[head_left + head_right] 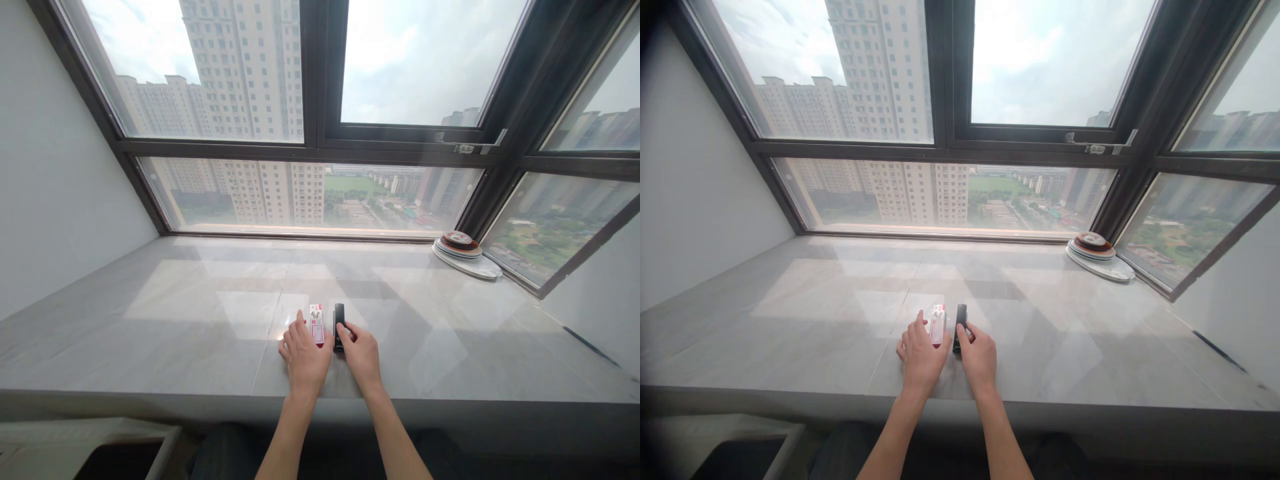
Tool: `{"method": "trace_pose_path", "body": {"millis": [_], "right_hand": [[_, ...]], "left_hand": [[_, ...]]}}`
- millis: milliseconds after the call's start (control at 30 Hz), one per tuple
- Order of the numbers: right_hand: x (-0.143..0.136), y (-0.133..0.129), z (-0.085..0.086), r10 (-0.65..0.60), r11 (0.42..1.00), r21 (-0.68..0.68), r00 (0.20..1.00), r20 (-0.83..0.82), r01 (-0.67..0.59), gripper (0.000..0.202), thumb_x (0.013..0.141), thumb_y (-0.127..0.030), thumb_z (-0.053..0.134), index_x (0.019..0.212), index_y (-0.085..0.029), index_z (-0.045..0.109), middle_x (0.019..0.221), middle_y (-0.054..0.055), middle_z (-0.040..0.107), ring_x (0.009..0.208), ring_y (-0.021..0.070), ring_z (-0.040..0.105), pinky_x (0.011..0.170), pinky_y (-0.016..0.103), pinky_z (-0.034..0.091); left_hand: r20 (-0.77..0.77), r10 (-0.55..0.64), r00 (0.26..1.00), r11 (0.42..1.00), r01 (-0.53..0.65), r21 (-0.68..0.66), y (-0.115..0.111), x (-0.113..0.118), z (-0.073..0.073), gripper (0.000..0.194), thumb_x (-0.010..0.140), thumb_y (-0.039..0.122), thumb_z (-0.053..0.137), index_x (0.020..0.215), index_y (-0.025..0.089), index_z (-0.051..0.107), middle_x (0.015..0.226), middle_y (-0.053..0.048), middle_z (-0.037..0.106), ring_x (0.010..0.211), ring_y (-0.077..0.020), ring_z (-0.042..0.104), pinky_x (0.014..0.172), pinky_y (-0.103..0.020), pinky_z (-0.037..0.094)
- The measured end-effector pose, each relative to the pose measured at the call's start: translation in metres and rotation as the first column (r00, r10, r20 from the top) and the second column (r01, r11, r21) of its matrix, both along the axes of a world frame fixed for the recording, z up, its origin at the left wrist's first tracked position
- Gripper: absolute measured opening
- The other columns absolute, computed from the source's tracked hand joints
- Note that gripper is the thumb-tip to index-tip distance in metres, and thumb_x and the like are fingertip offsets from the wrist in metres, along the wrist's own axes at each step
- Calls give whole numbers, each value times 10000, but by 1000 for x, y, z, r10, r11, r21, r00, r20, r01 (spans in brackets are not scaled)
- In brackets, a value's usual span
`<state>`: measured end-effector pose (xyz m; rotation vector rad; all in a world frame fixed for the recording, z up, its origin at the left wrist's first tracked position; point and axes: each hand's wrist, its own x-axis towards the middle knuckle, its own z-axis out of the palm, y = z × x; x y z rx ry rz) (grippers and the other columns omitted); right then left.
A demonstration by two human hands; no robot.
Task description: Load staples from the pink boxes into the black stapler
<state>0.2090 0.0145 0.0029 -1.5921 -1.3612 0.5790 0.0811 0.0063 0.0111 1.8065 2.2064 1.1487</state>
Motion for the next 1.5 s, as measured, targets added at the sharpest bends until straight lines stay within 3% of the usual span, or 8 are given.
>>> {"method": "trace_pose_path", "body": {"millis": [167, 467, 600, 767, 900, 1033, 1267, 1500], "right_hand": [[29, -4, -4, -38, 999, -22, 994, -98, 36, 684, 863, -723, 506, 1021, -125, 798, 577, 19, 601, 566, 180, 507, 569, 267, 395], [32, -9, -7, -47, 999, -24, 996, -78, 45, 646, 882, -695, 513, 1082, -148, 793, 594, 3, 569, 593, 172, 496, 594, 269, 395], [32, -10, -6, -46, 999, -19, 997, -69, 45, 624, 892, -687, 510, 1067, -160, 795, 591, -3, 562, 593, 169, 493, 598, 268, 390], [33, -9, -7, -50, 998, -26, 997, -54, 49, 614, 894, -678, 522, 1080, -158, 792, 627, 8, 591, 601, 173, 509, 598, 272, 391], [33, -8, -8, -47, 998, -43, 998, -48, 44, 597, 892, -683, 524, 1095, -187, 786, 621, 0, 588, 598, 175, 519, 597, 274, 396], [34, -7, -9, -60, 997, -41, 997, -56, 58, 644, 871, -707, 526, 1093, -163, 788, 612, 10, 598, 586, 179, 528, 582, 279, 402], [33, -9, -10, -49, 999, -25, 998, -43, 48, 596, 884, -681, 529, 1077, -176, 779, 616, 5, 613, 593, 182, 560, 606, 283, 421], [57, -8, -12, 32, 999, -29, 999, -34, -33, 568, 867, -574, 596, 1264, -175, 671, 793, 23, 680, 651, 180, 596, 656, 295, 471]], "left_hand": [[-63, -31, 998, 996, 25, -85, -3, -6, 1, 577, 906, 412, 537, 1435, 203, 443, 1249, -147, 616, 1177, -341, 538, 1016, -511, 337], [-143, 134, 981, 987, -145, -65, 32, -85, 2, 561, 866, 458, 585, 1364, 204, 535, 1223, -123, 664, 1125, -327, 563, 958, -461, 354], [-169, 145, 975, 982, -162, -95, 47, -102, 8, 462, 892, 485, 550, 1244, 195, 617, 1191, -136, 669, 1120, -336, 547, 956, -474, 335], [-150, 212, 966, 977, -212, 12, 25, -105, 9, 494, 910, 488, 538, 1323, 216, 533, 1138, -93, 674, 1105, -304, 551, 994, -468, 315], [-179, 214, 960, 973, -226, -53, -9, -112, -3, 494, 865, 427, 594, 1309, 225, 517, 1077, -69, 673, 1070, -300, 559, 1005, -483, 322], [-232, 204, 951, 974, -220, -48, -30, -101, -5, 479, 893, 412, 571, 1340, 249, 526, 1229, -106, 613, 1169, -335, 506, 1029, -510, 334], [-225, -194, 955, 981, 189, -42, -11, -30, 6, 262, 962, 384, 519, 1171, 318, 663, 1262, -79, 558, 1184, -305, 503, 1036, -486, 361], [-203, -148, 968, 987, 131, -95, 5, -28, -4, 366, 888, 431, 611, 1188, 223, 603, 1196, -115, 565, 1153, -327, 505, 967, -471, 405]]}}
